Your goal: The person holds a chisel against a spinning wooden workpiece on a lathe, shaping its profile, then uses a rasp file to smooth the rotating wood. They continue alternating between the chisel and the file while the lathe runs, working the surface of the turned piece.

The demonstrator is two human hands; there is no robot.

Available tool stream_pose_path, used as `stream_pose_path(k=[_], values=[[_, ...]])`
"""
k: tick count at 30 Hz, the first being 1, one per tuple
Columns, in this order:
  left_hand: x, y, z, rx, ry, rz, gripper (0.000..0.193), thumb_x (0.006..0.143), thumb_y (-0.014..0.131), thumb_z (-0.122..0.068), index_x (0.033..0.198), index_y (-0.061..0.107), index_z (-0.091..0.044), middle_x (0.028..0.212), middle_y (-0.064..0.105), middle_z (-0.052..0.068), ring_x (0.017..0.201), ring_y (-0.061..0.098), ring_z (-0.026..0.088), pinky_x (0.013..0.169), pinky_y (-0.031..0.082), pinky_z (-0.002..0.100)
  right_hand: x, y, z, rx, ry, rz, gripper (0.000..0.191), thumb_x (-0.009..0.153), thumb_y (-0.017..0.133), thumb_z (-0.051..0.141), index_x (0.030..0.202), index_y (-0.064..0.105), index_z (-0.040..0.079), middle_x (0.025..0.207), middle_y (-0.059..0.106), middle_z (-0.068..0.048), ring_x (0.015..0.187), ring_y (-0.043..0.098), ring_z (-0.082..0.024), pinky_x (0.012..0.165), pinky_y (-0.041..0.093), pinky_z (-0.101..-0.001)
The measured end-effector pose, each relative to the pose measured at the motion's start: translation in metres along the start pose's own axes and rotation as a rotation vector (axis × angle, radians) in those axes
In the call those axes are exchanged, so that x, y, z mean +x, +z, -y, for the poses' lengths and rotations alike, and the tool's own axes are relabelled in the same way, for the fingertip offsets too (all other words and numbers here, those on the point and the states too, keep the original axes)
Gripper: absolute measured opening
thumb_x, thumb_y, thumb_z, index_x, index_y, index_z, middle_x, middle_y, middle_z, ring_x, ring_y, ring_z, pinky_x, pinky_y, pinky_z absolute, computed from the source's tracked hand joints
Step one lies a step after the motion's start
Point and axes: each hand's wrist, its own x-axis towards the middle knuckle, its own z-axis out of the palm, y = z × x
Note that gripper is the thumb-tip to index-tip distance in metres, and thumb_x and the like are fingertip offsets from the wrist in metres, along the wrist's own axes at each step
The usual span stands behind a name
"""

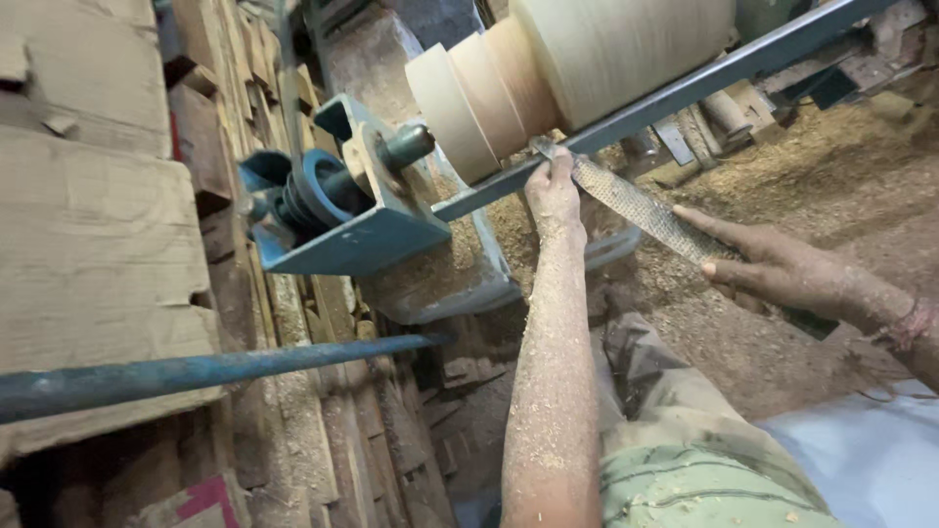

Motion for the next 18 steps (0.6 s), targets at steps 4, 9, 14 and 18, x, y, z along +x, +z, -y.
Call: stream_pose_path(k=[4,9,14,18], values=[[0.006,-0.008,0.01,-0.149,-0.078,0.112,0.031,0.101,0.061,-0.026,0.093,0.073,0.002,0.087,0.072,0.003,0.081,0.06,0.014,0.078,0.047,0.029,0.004,0.032,-0.013,0.139,-0.031,-0.056,0.083,0.096,0.058,0.03,0.164,0.016,0.051,0.082,0.063,-0.005,0.057,0.054,-0.014,0.047,0.055,-0.0309],[0.006,-0.016,0.004,-0.066,-0.1,0.133,0.031,0.102,0.063,-0.025,0.096,0.076,0.003,0.085,0.068,0.002,0.078,0.057,0.013,0.075,0.045,0.029,0.008,0.08,-0.015,0.185,-0.043,-0.133,0.083,0.098,0.06,0.028,0.164,0.014,0.048,0.095,0.062,-0.001,0.057,0.056,-0.014,0.047,0.054,-0.0288],[0.006,-0.025,-0.008,-0.058,-0.135,0.215,0.029,0.101,0.063,-0.024,0.095,0.075,0.002,0.083,0.069,0.002,0.075,0.06,0.013,0.072,0.047,0.028,0.005,0.121,0.009,0.38,-0.028,-0.171,0.084,0.098,0.06,0.027,0.162,0.009,0.045,0.08,0.064,-0.006,0.054,0.053,-0.015,0.044,0.051,-0.0311],[0.01,-0.031,-0.011,-0.068,-0.238,0.272,0.026,0.1,0.063,-0.022,0.093,0.076,0.0,0.077,0.067,0.005,0.066,0.06,0.016,0.062,0.047,0.03,0.001,0.162,0.032,0.516,-0.052,-0.299,0.083,0.097,0.059,0.02,0.163,0.013,0.041,0.076,0.058,-0.002,0.054,0.052,-0.013,0.046,0.05,-0.0297]])
